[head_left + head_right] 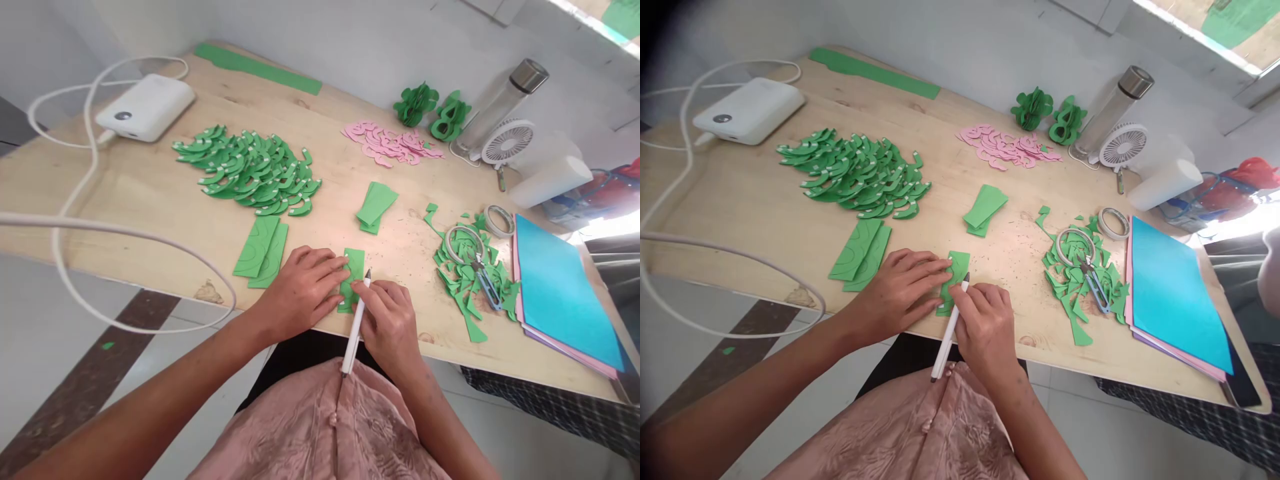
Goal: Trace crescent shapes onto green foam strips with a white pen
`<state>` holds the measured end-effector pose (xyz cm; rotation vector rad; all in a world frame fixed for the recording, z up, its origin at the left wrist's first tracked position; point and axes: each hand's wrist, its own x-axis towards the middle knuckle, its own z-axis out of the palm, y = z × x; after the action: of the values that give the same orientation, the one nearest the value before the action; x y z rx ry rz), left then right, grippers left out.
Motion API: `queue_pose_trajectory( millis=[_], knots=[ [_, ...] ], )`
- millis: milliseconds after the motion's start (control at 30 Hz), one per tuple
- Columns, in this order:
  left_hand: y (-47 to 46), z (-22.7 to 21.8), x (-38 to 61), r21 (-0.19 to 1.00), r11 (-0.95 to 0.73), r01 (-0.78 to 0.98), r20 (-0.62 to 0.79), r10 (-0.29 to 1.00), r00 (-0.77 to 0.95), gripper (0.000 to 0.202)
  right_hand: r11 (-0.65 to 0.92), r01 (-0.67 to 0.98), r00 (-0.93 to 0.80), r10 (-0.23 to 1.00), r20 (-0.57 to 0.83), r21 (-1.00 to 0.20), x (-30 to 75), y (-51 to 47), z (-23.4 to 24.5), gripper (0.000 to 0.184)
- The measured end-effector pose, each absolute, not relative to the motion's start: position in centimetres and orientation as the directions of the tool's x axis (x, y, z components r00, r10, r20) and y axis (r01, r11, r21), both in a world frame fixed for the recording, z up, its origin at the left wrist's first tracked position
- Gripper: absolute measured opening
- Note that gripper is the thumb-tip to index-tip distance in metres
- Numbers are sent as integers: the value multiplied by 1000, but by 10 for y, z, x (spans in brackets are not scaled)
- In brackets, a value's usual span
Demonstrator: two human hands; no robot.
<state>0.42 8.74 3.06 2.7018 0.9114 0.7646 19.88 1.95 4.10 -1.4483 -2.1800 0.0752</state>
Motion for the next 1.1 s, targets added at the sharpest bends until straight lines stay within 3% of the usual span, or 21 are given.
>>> queue_pose_trajectory(
  millis=[1100],
  knots=[
    [86,29,4,332,-789,517,409,615,675,30,427,853,-296,869,397,-300,198,19,42,28]
  ],
)
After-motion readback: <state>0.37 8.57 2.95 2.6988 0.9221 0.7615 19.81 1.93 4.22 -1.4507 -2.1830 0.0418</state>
